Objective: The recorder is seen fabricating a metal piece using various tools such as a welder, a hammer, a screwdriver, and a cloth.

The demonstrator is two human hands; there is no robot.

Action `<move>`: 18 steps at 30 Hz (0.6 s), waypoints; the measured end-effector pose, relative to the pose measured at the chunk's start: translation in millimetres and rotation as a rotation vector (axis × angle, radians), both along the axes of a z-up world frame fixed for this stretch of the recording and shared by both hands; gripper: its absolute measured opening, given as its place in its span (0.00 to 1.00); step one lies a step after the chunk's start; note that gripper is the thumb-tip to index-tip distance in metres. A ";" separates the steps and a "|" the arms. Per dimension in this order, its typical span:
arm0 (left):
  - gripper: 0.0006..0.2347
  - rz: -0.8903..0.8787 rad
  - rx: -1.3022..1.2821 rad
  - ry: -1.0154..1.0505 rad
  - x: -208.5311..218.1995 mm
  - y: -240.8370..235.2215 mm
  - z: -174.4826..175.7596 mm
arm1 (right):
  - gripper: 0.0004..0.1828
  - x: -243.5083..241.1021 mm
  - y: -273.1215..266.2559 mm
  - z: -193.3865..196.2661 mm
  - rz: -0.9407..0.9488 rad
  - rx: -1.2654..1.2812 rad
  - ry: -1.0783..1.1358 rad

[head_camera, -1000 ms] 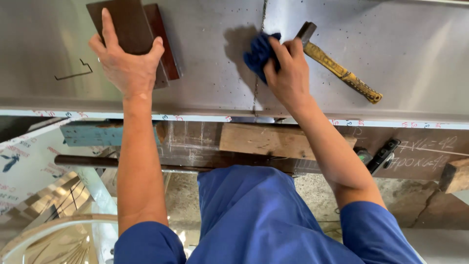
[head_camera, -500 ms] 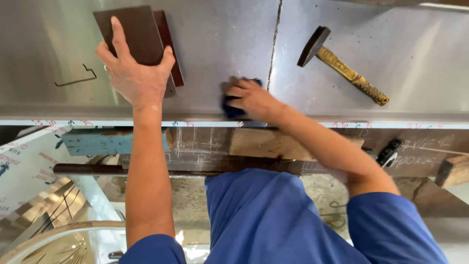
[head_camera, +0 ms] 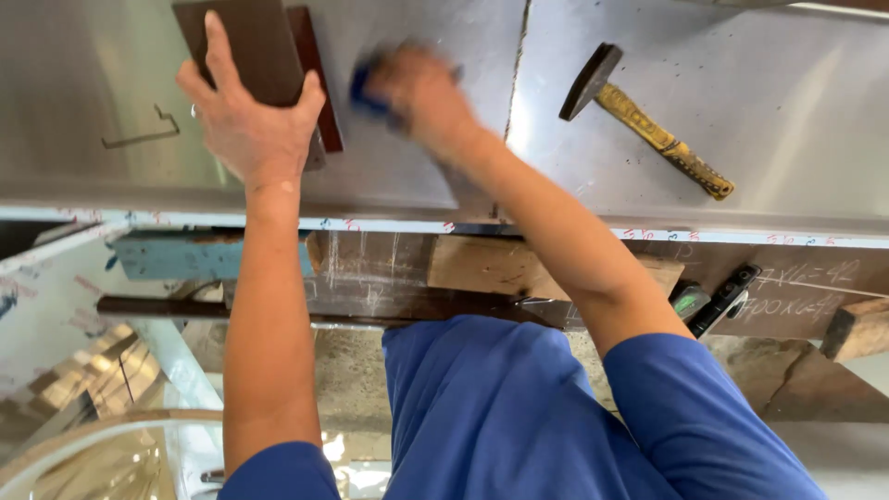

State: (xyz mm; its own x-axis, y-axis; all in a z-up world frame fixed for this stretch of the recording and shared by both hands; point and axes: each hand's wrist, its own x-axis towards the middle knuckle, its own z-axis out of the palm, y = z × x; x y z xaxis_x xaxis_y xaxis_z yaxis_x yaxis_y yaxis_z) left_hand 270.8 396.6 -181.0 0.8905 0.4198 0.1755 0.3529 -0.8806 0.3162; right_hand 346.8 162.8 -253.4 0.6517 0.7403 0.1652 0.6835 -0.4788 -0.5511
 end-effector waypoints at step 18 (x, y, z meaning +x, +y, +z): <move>0.43 -0.052 -0.177 0.026 12.2 -85.8 22.8 | 0.31 -35.3 -118.5 50.7 -0.628 0.212 0.349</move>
